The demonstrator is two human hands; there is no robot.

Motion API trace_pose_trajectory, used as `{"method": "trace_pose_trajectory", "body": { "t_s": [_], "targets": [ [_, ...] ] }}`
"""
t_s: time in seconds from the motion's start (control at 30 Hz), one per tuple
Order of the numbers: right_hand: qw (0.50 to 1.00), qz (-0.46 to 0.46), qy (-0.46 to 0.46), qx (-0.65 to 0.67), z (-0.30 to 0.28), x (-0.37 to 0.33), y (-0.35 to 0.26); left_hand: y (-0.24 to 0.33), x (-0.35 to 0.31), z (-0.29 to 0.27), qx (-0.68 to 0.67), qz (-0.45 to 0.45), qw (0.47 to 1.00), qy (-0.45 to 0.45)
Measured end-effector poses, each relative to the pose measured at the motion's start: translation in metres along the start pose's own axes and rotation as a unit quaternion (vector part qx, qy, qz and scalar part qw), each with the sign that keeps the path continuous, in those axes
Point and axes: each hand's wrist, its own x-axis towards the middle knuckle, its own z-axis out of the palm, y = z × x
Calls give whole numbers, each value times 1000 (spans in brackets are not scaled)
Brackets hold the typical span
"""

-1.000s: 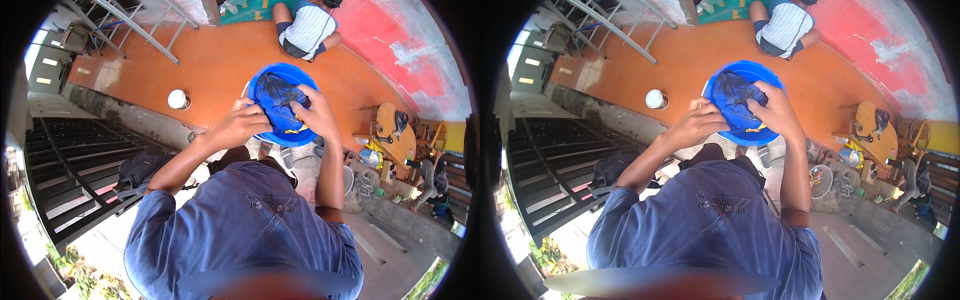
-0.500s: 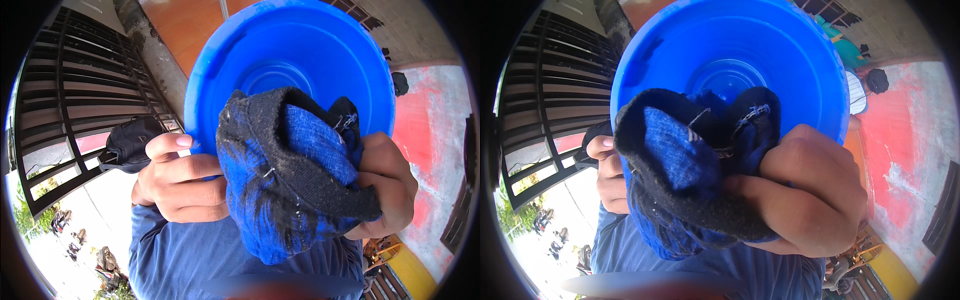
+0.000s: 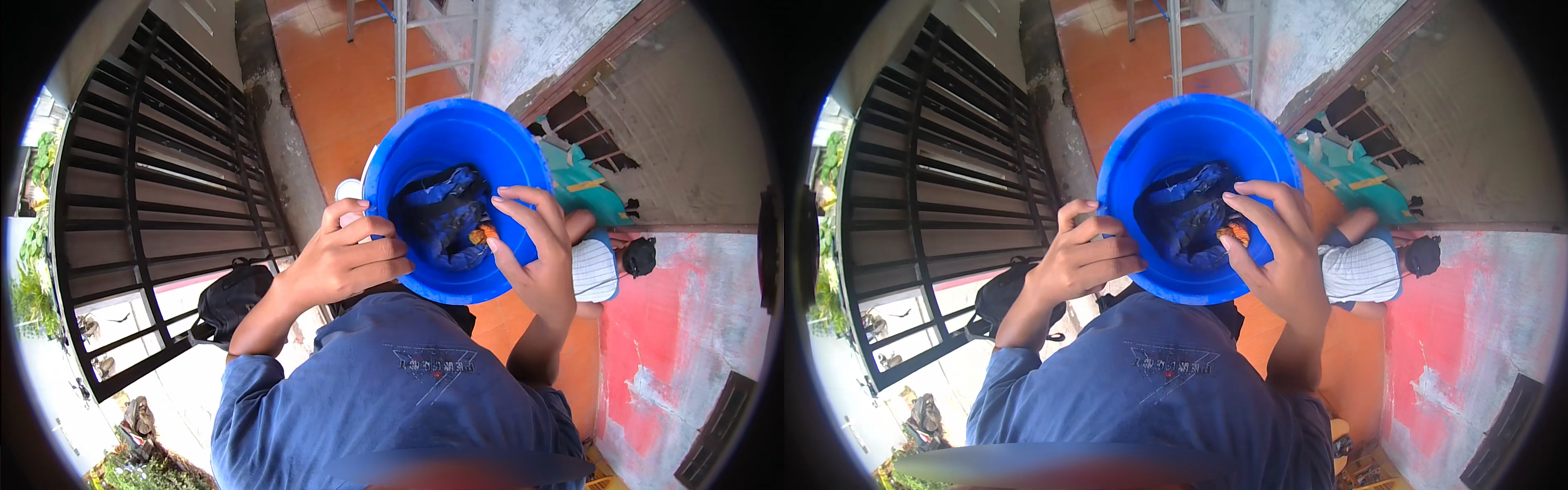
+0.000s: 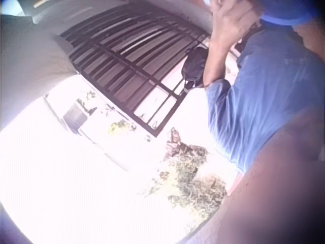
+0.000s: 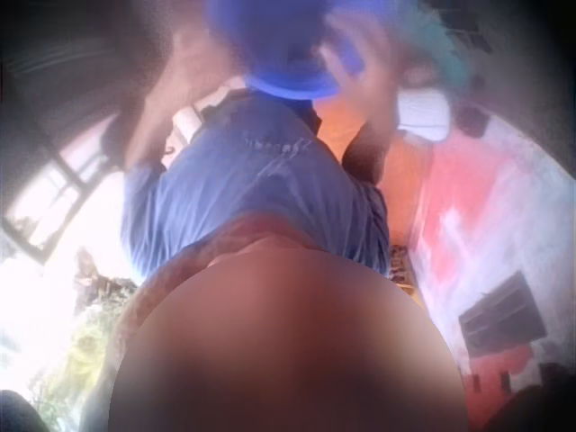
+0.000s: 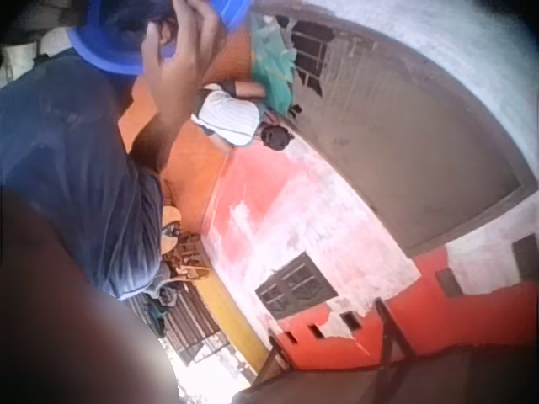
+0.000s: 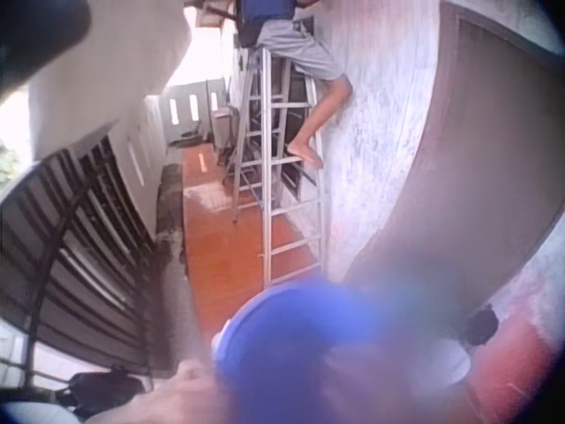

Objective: The person scrubs a sanding block against a wall, then carries a blue bucket to a water source, rinses the sanding block, and carries it away. The person handles a sanding block, a blue bucket, and a water hose.

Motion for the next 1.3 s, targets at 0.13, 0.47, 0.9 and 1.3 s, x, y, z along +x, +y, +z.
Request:
{"method": "trace_pose_trajectory", "body": {
  "t_s": [0.13, 0.47, 0.9, 1.3],
  "targets": [
    [991, 85, 78, 68, 37, 28, 84, -59, 26, 42, -10, -55, 998, 5],
    [847, 239, 27, 475, 116, 148, 270, -146, 80, 113, 53, -219, 974, 35],
    [751, 266, -157, 584, 273, 366, 295, -308, 57, 59, 166, -401, 896, 92],
    [742, 253, -98, 613, 385, 603, 300, -594, 20, -51, -115, -488, 856, 125]
  ]
}}
